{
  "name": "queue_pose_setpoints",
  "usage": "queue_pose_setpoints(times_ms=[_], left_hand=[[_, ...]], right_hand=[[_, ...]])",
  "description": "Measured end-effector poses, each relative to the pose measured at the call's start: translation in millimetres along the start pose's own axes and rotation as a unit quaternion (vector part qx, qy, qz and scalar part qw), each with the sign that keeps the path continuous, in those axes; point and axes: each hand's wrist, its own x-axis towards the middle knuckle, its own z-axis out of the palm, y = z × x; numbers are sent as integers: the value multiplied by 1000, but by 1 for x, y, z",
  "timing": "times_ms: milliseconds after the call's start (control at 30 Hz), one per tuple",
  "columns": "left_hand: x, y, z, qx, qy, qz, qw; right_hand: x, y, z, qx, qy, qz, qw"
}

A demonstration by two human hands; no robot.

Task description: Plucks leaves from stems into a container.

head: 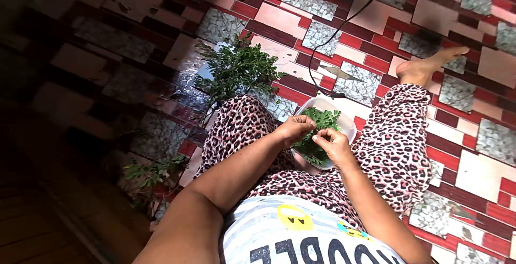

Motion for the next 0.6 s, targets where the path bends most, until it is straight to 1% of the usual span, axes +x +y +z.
queue_pose_setpoints(times_ms=[100,200,300,400,433,467,533,567,600], left_hand=[[-6,2,6,6,0,3,1000],[-6,1,6,20,11,17,1000],[0,-2,2,-1,31,25,999],[0,-1,1,2,39,31,999],[1,-1,1,5,36,36,999],[2,-1,0,13,34,46,998],[2,-2,-1,49,27,68,996],[2,-1,0,68,24,77,994],[2,-1,0,84,22,87,992]], right_hand=[[4,2,5,18,24,24,999],[6,5,8,19,44,7,999],[4,6,4,19,7,-15,1000],[-5,-5,-5,-55,-54,-20,997],[-9,-11,-9,-73,-57,-43,995],[-13,-17,-12,-76,-39,-84,993],[-16,-30,-17,-64,20,-183,981],[-15,-37,-19,-64,41,-214,974],[-13,-43,-20,-70,55,-226,970]])
